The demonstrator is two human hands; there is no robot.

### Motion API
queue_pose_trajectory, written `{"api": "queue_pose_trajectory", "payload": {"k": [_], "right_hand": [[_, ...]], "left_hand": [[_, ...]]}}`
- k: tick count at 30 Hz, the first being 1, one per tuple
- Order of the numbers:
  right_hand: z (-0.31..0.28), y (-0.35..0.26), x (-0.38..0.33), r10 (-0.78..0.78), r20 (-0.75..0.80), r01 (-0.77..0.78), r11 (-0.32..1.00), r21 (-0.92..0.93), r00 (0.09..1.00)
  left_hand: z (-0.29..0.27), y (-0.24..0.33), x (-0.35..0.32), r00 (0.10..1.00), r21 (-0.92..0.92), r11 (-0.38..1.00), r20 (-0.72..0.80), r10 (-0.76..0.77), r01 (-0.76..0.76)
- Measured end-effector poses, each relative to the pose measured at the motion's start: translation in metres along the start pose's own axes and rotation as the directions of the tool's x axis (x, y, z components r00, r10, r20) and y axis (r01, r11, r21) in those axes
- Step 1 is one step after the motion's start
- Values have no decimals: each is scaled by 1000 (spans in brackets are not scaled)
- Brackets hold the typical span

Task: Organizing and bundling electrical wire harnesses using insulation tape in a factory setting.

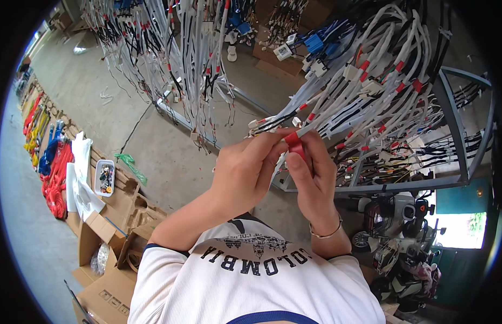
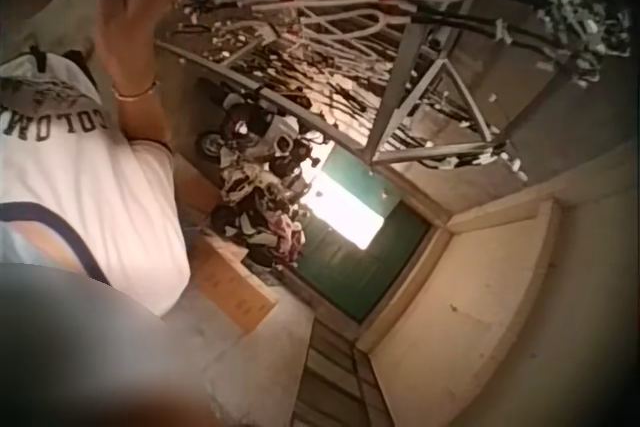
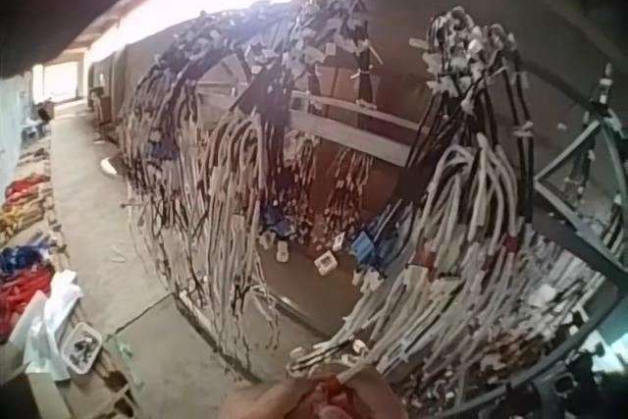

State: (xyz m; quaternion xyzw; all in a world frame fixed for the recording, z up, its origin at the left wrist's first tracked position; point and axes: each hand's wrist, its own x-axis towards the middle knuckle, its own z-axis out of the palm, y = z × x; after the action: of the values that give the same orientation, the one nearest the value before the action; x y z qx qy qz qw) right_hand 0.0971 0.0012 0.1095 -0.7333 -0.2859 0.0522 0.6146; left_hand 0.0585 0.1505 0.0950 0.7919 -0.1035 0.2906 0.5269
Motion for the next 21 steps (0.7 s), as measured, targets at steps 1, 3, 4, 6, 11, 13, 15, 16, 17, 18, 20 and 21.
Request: {"api": "queue_pose_trajectory", "payload": {"k": [1,3,4,6,11,13,15,16,17,18,20,21], "right_hand": [[-1,0,-2,-26,-8,26,999,-31,1000],[-1,-2,-4,-55,-16,53,997,-61,998],[1,-4,-4,-61,-43,59,997,-55,997],[0,-8,-6,-68,-70,65,997,-51,995],[-4,-11,-7,45,-19,-47,992,-117,999],[-3,-15,-5,15,-23,-17,993,-121,1000],[-4,-16,-6,-15,-27,11,992,-127,1000],[-6,-15,-7,45,-17,-46,997,-57,999],[-8,-15,-8,104,-2,-104,994,14,995],[-9,-15,-8,104,2,-104,994,14,995],[-10,-17,-7,103,38,-107,982,152,994],[-9,-18,-6,101,40,-106,982,153,994]], "left_hand": [[1,1,0,1000,-34,999,-7,1,-2],[2,0,0,1000,-66,998,-15,4,-5],[3,-3,-2,999,-11,999,-20,35,-36],[6,-7,-5,997,43,997,-25,67,-66],[11,-7,-4,983,149,982,-124,135,-116],[10,-9,-4,979,186,973,-125,164,-139],[10,-11,-3,974,221,962,-125,191,-160],[10,-12,-3,968,237,953,-123,221,-187],[10,-13,-4,961,253,944,-121,250,-213],[10,-15,-4,961,256,943,-123,249,-211],[13,-18,-3,953,312,916,-88,291,-251],[15,-19,-5,953,314,916,-89,291,-251]]}}
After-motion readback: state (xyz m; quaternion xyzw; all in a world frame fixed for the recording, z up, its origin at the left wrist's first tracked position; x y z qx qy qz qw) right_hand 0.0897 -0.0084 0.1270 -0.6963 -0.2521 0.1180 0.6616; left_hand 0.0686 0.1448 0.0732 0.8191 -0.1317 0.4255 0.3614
